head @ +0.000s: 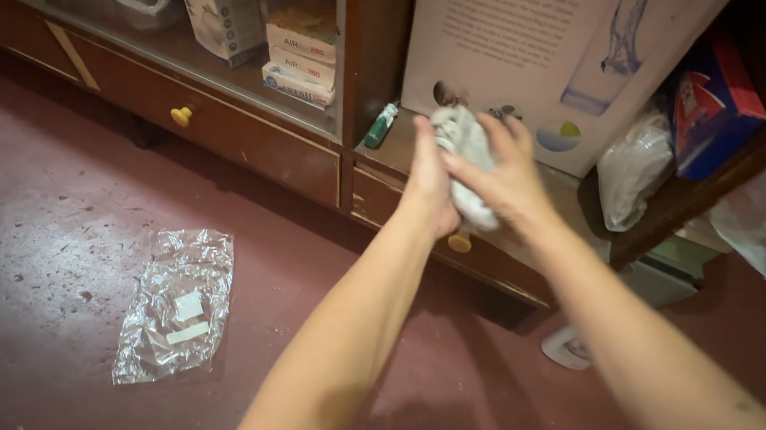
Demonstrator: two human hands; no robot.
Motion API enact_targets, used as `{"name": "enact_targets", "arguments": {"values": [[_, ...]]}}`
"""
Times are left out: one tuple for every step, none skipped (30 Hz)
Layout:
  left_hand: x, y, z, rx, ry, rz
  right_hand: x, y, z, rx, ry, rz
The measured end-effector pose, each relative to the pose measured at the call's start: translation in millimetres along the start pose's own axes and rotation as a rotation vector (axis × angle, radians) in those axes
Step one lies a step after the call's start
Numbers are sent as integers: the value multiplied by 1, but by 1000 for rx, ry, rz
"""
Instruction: Organize supplies in a cabinet and clean surfaces in a bedroom and kitchen area.
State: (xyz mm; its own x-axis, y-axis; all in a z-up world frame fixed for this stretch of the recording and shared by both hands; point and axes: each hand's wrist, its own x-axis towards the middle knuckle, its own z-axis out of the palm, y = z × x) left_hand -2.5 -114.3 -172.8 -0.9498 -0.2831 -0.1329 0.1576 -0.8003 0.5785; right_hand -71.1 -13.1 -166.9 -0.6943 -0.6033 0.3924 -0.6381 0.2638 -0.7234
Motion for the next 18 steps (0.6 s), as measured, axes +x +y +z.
{"name": "enact_targets", "arguments": {"values": [[-10,6,8,1,-3,2,6,2,-5,-1,2,-3],[-19,11,16,270,37,-85,11,5,-11,-121,10,138],[-28,14,24,539,77,-178,15,9,-17,-242,17,286],[1,3,0,538,73,-181,15,29,-22,-245,19,289],[28,-9,-26,1292,210,208,15,50,-26,-388,45,202],[56,-22,-52,2020,338,651,14,70,-29,-530,70,112],[43,-5,-56,2019,335,648,3,59,-25,-531,69,115],[30,11,-59,2154,414,723,-7,47,-21,-687,-5,114],[18,30,-61,2287,496,806,-15,35,-16,-841,-76,112],[20,38,-65,2287,493,809,-18,40,-14,-842,-73,114],[21,47,-70,2354,518,800,-22,46,-11,-853,-85,105],[22,55,-75,2421,543,790,-27,51,-7,-865,-97,95],[31,52,-83,2422,537,789,-22,49,-1,-864,-97,99],[40,49,-90,2472,516,781,-17,47,5,-856,-132,137],[51,47,-96,2521,495,778,-11,45,10,-848,-164,174],[57,48,-95,2521,491,781,-4,36,20,-849,-161,177],[63,50,-94,2531,458,753,3,27,31,-844,-193,130],[69,52,-93,2541,424,724,10,19,41,-839,-225,84]]}}
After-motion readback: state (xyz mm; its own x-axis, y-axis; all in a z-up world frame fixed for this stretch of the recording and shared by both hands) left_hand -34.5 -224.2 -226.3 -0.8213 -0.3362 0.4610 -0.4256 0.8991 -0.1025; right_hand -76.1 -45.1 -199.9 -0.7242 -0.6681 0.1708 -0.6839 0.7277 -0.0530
